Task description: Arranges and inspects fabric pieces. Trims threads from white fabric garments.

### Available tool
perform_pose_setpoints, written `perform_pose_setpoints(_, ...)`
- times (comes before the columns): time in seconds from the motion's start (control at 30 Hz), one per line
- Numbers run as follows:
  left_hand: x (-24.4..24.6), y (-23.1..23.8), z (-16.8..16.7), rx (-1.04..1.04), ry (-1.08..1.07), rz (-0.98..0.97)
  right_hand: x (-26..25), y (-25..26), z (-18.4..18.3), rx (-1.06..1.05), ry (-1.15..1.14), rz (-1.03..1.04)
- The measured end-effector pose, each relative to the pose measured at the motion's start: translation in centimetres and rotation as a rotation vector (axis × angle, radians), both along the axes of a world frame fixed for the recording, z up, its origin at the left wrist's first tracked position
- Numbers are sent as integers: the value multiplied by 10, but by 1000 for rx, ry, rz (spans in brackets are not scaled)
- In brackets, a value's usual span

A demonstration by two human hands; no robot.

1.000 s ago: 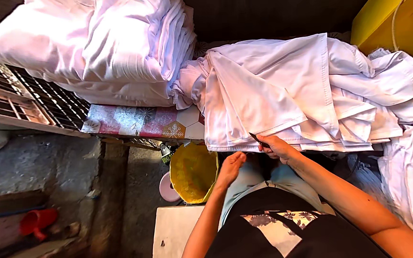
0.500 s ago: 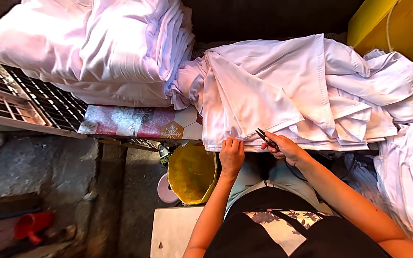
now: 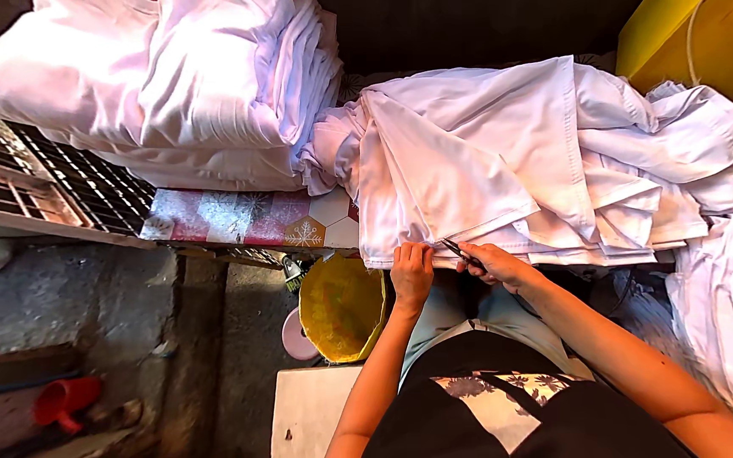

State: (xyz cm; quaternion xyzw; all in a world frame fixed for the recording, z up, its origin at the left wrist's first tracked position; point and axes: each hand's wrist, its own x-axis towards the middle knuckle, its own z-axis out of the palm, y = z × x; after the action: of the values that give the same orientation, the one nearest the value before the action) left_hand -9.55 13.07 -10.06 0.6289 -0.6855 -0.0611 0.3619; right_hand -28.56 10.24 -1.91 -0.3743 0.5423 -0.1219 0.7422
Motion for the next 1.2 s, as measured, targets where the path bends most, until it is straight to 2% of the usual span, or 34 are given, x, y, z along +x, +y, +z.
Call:
perform_pose_setpoints(0.17,4,1,5,27,-28,-55,-3,3,-2,23,-19,-5)
perform_pose_setpoints(0.33,3,14,20,120,37,-51,14,3,-6,57,-4,138)
perform_pose_setpoints(0.5,4,11,14,64,-16,8,14,2,-2,56,-18,61)
perform_pose_setpoints(0.7,5,2,-6,-109,-101,-45,-2,3,-3,55,-27,-42)
perform_pose_setpoints(0.83,10,6,6,-11,2,-49,3,4,-6,64,-30,13)
perform_pose_setpoints(0.97,8,13,13,-42,25,-19,14,7,-9,84,-50,103)
perform_pose_setpoints(1.2,9,16,20,-93,-17,-2,22,2,-10,148,-106,47)
